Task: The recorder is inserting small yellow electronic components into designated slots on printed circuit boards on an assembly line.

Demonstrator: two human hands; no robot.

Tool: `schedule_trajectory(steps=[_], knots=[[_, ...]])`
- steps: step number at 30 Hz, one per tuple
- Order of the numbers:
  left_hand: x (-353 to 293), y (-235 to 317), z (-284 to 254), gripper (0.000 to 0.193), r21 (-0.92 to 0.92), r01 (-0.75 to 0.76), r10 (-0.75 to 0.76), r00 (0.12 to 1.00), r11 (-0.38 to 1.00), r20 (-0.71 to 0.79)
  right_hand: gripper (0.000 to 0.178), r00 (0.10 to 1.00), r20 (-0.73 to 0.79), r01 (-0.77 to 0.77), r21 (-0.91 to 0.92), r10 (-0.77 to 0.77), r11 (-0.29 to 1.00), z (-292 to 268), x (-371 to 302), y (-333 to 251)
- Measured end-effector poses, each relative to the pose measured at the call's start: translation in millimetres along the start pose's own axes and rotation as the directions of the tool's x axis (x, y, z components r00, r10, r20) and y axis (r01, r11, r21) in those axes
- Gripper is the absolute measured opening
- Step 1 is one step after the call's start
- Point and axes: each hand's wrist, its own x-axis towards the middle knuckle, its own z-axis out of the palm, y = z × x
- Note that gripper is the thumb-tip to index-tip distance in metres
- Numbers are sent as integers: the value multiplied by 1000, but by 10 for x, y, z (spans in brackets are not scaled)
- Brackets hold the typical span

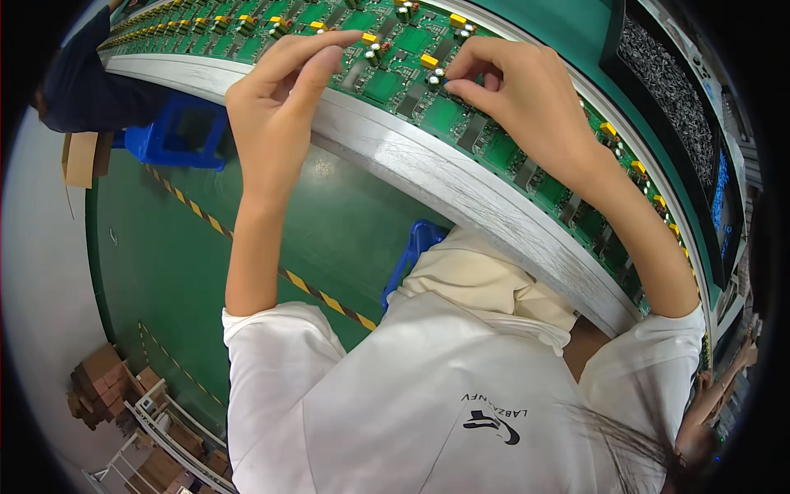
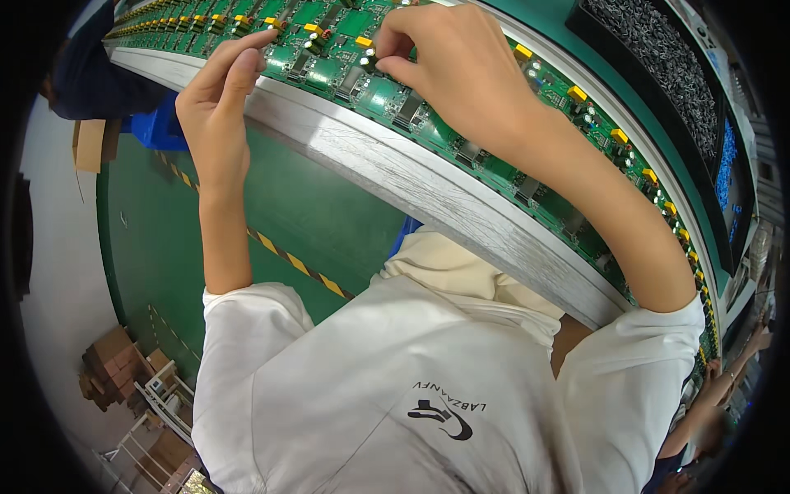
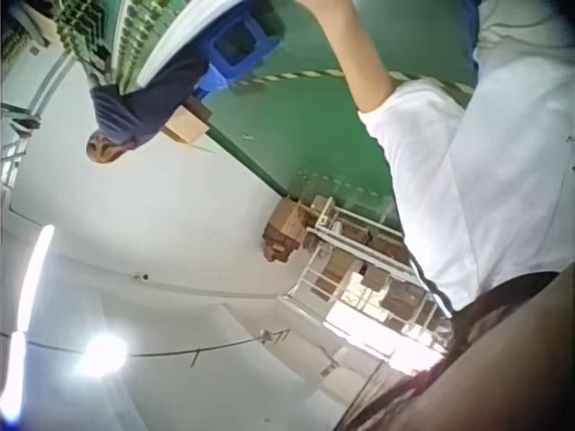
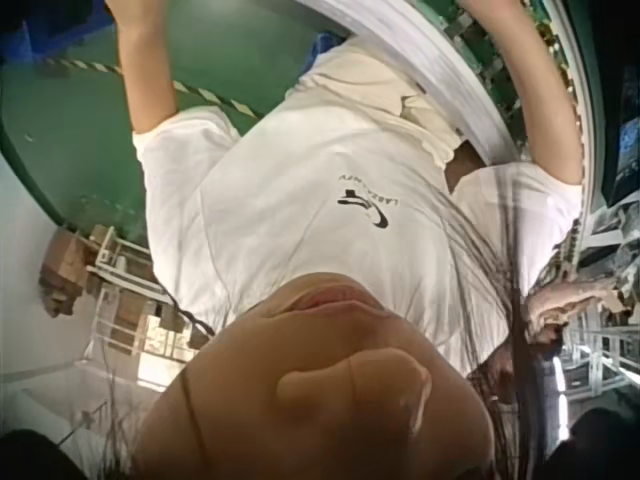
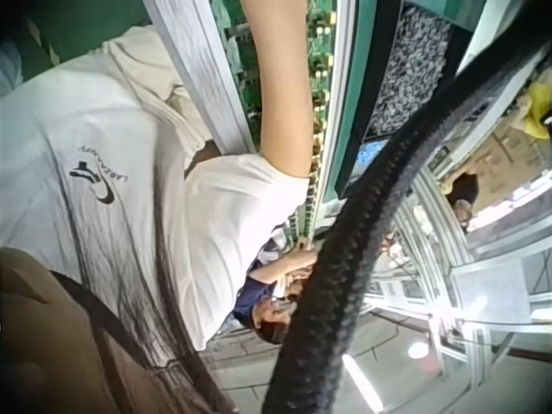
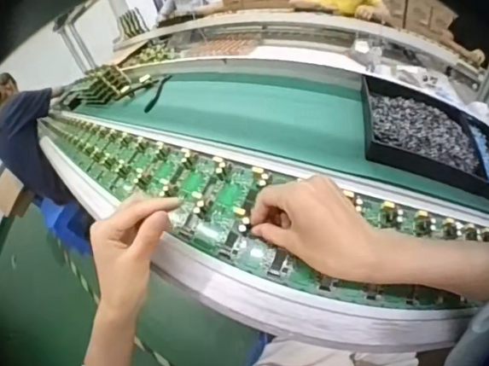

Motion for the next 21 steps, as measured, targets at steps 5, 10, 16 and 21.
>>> schedule_trajectory(steps=[5, 10, 16, 21], knots=[[-31, -91, -14, 19, -4, -24, 24, 1000, 1000, 3, 10, 986, -115, 118, -36, -121, 992, 82, -30, 32], [-39, -83, 6, 17, -35, -53, 53, 999, 998, -3, 7, 988, -138, 51, -116, -67, 992, 105, -59, -120], [-63, -30, 60, 11, -25, -9, 8, 999, 1000, -32, 7, 964, -203, 127, -211, -170, 969, 173, -62, -120], [8, 22, 142, 12, 155, -127, 110, 988, 980, 112, 15, 977, -87, 154, -333, -194, 930, 95, -93, -94]])
